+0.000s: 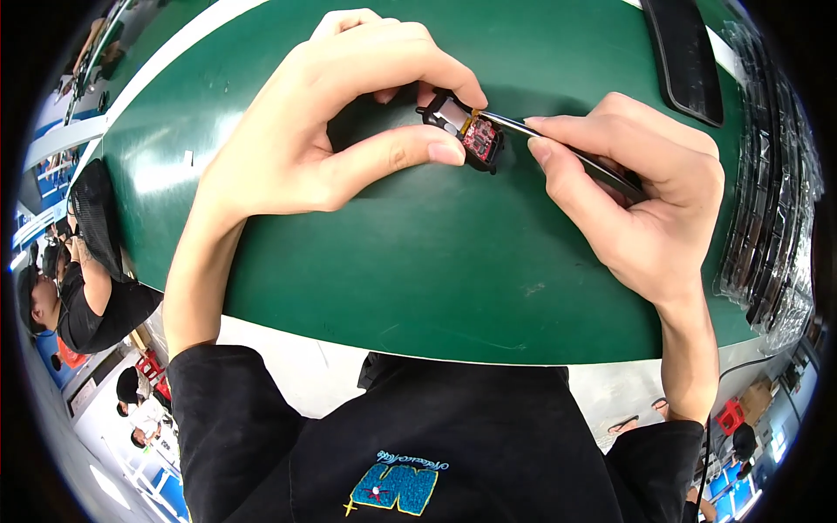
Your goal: Manually assemble components of an electronic watch or similar device using tweezers at a factory workbench.
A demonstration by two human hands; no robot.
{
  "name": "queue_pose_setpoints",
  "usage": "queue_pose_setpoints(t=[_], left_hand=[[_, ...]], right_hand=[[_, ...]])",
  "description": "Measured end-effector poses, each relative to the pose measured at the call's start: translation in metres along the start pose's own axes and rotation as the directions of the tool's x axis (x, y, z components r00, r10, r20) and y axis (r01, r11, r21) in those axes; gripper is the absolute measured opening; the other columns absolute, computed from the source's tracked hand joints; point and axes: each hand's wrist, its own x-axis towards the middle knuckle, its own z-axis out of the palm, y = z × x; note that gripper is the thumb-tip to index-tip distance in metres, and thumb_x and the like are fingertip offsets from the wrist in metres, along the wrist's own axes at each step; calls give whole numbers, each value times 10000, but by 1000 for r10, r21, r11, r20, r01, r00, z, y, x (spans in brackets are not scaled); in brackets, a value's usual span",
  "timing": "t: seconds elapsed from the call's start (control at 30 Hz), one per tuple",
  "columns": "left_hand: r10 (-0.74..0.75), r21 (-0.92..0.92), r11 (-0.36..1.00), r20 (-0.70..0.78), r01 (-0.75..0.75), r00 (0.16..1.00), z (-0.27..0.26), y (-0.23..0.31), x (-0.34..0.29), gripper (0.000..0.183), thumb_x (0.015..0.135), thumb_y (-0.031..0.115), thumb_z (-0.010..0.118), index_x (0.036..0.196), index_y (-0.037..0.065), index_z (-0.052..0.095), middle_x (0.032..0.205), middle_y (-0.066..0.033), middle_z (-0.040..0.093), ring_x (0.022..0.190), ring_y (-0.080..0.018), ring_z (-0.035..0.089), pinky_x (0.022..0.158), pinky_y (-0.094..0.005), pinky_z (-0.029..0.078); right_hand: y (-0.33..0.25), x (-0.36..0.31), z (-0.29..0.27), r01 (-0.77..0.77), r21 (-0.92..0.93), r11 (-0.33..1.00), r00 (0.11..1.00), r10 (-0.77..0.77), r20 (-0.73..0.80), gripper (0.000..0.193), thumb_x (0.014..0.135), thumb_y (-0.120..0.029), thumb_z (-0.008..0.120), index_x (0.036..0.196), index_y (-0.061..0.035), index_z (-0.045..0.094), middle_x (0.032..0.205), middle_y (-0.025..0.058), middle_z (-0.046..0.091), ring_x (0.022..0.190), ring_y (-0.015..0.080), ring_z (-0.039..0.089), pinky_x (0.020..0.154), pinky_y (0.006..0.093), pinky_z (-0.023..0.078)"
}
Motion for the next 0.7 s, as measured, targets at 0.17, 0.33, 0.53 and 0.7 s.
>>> queue_pose_setpoints(t=[0.17, 0.33, 0.53, 0.7], left_hand=[[15, 14, 1000, -11, -15, 1000, 0, -1, -1, 410, 854, 288, 868, 1184, 54, 802, 1058, -49, 770, 885, -191, 578, 890, -342, 420], [44, 21, 999, -26, -44, 999, 3, -2, 0, 417, 847, 283, 879, 1185, 53, 800, 1072, -48, 776, 897, -188, 597, 896, -338, 426], [42, -12, 999, -31, -42, 999, 4, -1, -3, 431, 813, 240, 914, 1188, 62, 799, 1058, -32, 767, 862, -182, 562, 912, -339, 429], [18, -52, 998, -63, -21, 998, 8, 0, -5, 519, 741, 190, 944, 1219, 69, 783, 963, -5, 692, 841, -169, 531, 956, -341, 415]], right_hand=[[4, 0, 1, 9, 15, 1000, 1000, -9, -6, 171, 837, 90, 825, 1002, 49, 846, 678, 34, 637, 567, 79, 534, 527, 258, 352], [4, -3, -1, 78, -45, 996, 997, -78, -3, 185, 824, 100, 814, 997, 44, 847, 656, 29, 616, 551, 83, 518, 517, 263, 340], [0, -7, -4, 45, -9, 999, 999, -45, -19, 184, 824, 99, 817, 995, 39, 849, 658, 27, 617, 557, 82, 520, 519, 260, 339], [1, -5, -7, 2, 21, 1000, 997, 0, -81, 163, 863, 78, 824, 1020, 38, 847, 680, 22, 631, 582, 71, 530, 539, 247, 348]])
